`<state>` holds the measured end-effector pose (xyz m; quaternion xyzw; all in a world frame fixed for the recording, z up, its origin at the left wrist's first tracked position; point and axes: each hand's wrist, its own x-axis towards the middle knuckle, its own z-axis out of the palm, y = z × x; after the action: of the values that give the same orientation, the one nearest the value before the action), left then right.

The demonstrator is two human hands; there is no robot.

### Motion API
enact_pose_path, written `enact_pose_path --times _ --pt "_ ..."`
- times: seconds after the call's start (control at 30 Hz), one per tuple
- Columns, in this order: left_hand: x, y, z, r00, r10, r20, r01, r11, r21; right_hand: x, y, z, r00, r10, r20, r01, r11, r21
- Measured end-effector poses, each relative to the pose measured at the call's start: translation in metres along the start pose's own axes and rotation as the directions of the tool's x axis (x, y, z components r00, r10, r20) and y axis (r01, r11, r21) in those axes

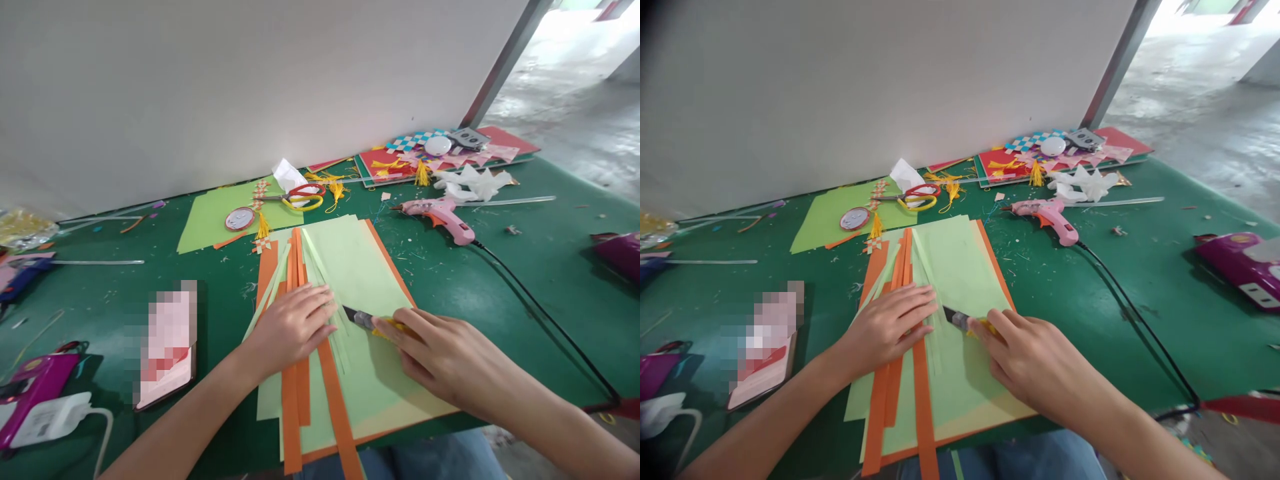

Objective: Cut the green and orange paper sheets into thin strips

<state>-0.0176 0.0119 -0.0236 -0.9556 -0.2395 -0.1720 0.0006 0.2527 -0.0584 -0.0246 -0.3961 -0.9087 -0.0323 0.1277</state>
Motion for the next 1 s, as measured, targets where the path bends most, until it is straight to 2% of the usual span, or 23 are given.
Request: enact_pose_path --times 0.17,0.33,1.0 --pt "-0.001 -0.001 -0.011 0.991 0.06 0.12 -0.06 0.998 -0.005 -0.001 0.001 0.001 1.0 -0.001 0.001 0.001 1.0 0.008" --pt "-0.003 0.0 -0.015 0.979 0.058 0.198 -0.054 0.998 -0.024 -0.002 0.001 0.002 1.0 0.008 0.026 -0.009 1.0 0.015" --pt "-0.002 0.001 -0.019 0.966 0.068 0.251 -0.065 0.998 -0.023 0.002 0.003 0.001 1.0 0.011 0.025 -0.012 0.999 0.039"
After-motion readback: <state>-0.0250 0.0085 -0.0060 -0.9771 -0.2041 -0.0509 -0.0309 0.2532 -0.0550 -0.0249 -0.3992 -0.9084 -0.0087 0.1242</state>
